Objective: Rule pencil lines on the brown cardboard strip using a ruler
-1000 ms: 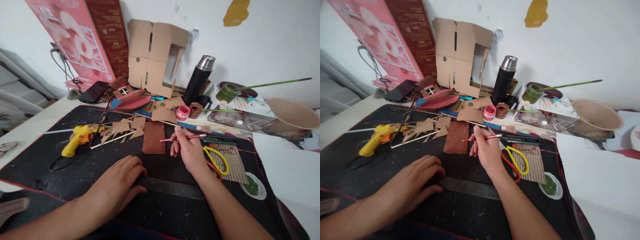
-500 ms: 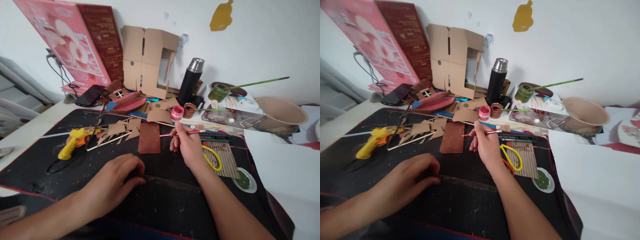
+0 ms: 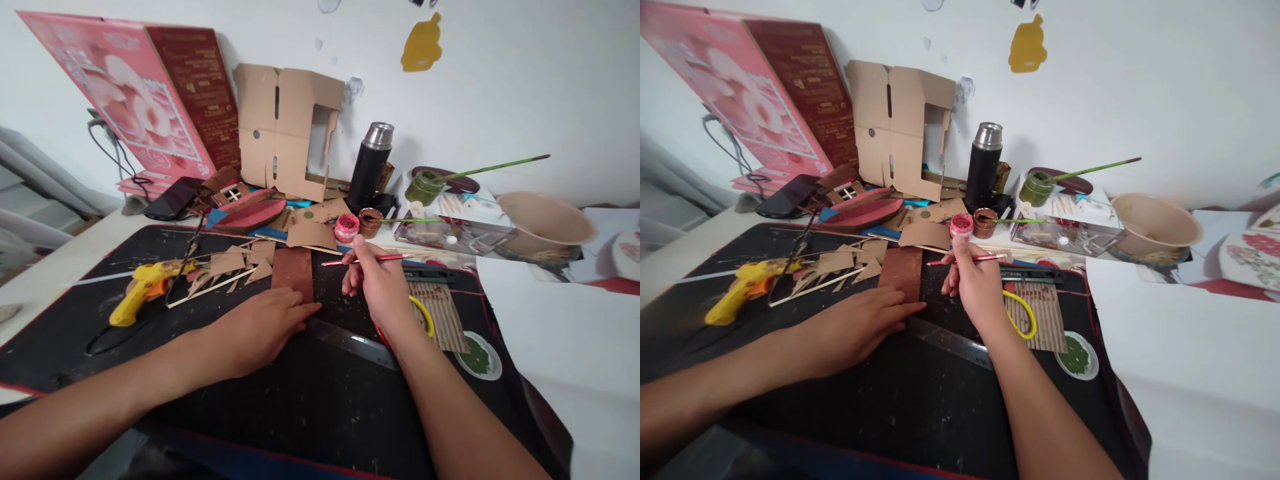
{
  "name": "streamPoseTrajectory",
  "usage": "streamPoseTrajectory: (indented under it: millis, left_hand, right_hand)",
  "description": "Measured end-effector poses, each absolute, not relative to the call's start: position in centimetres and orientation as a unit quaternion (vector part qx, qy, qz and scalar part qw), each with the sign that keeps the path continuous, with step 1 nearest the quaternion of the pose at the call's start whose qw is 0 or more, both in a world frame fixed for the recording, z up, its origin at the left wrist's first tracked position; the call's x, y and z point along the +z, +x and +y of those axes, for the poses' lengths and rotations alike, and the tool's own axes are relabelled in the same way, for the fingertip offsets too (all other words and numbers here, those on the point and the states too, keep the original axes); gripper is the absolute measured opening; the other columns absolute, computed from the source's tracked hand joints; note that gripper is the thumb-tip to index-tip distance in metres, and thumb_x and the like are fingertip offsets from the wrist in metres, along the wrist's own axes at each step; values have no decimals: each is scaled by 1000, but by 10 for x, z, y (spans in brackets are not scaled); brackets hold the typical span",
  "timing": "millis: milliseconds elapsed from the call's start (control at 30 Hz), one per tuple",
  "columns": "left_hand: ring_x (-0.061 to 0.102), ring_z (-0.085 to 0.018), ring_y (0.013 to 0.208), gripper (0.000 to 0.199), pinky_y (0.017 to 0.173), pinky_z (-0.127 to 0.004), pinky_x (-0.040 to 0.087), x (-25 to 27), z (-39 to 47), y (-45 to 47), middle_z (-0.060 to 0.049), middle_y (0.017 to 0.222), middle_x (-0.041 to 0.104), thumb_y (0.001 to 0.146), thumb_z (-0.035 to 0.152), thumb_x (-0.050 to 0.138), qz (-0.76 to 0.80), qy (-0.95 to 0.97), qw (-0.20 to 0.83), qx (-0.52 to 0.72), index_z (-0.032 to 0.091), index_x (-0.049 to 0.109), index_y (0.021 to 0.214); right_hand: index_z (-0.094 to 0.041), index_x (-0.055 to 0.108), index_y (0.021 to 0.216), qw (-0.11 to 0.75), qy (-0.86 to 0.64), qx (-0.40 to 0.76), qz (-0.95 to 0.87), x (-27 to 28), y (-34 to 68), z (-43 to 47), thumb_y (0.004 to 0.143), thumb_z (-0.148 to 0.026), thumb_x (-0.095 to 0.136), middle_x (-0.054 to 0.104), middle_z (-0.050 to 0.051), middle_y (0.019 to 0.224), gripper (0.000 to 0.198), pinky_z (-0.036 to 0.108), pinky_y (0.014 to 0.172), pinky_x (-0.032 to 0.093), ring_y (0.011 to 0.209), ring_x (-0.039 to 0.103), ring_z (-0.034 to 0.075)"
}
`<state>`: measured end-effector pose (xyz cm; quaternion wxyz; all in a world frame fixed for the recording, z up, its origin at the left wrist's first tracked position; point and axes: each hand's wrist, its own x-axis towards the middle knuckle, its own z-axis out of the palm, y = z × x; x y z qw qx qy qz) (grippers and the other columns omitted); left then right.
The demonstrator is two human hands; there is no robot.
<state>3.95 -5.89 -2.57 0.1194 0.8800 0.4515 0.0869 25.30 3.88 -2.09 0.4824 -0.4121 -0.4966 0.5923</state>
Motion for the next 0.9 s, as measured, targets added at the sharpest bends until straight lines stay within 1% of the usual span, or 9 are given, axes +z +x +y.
streamPoseTrajectory:
  millis: [100,200,300,433,533,600,767,833,900]
  left_hand:
    - [75,-26,116,46,107,-41,61,-28,-69,28,-11,123,78,107,17,52,456,877,106,110,26,68,149]
    - [76,-25,119,52,107,-40,61,-29,-81,9,-9,127,78,104,13,50,450,879,99,122,30,67,150]
    - [76,-24,122,57,107,-37,61,-25,-94,-6,-7,136,77,104,13,50,454,874,116,128,34,63,155]
    - [78,-20,115,39,101,-30,61,-11,-103,-5,-3,127,80,110,18,49,474,843,200,155,33,72,139]
    - [77,-20,114,38,100,-31,61,-5,-98,4,-4,126,80,110,18,50,468,840,222,162,31,71,138]
    - [75,-21,114,41,99,-33,60,-4,-89,9,-6,125,79,109,15,48,454,851,209,159,30,71,139]
    - [70,-23,103,42,94,-37,57,-8,-65,21,-6,109,75,111,14,48,446,873,139,138,28,73,141]
    - [68,-25,107,41,97,-40,57,-10,-64,25,-8,114,74,111,17,50,464,867,100,155,27,71,145]
    - [66,-28,118,39,105,-44,56,-14,-70,27,-11,126,73,112,20,53,482,852,68,194,25,69,147]
  right_hand:
    - [-22,68,73,466,-412,597,-507,-21,252,38,89,-82,76,50,-7,45,63,20,36,39,37,59,13]
    - [-22,68,73,447,-409,604,-518,-21,251,37,89,-84,74,52,-7,45,65,19,36,39,38,60,13]
    - [-22,67,73,443,-405,608,-519,-21,251,35,89,-85,72,52,-7,45,66,19,37,40,38,61,13]
    - [-21,68,74,441,-402,613,-518,-21,249,34,89,-86,72,53,-7,46,66,19,37,40,38,61,12]
    - [-21,68,73,434,-408,612,-520,-22,249,34,87,-85,75,52,-7,45,66,19,36,39,38,60,12]
    - [-21,68,74,431,-412,608,-524,-23,249,35,87,-85,75,53,-7,46,65,19,36,40,38,61,12]
    - [-21,69,75,438,-411,600,-528,-24,251,36,89,-83,75,53,-6,46,64,19,36,39,39,61,13]
    - [-21,69,74,440,-412,599,-527,-23,251,36,87,-84,76,53,-6,46,64,20,36,39,38,61,13]
    - [-21,69,74,443,-412,598,-525,-22,251,36,86,-85,76,53,-6,46,65,20,36,39,38,61,13]
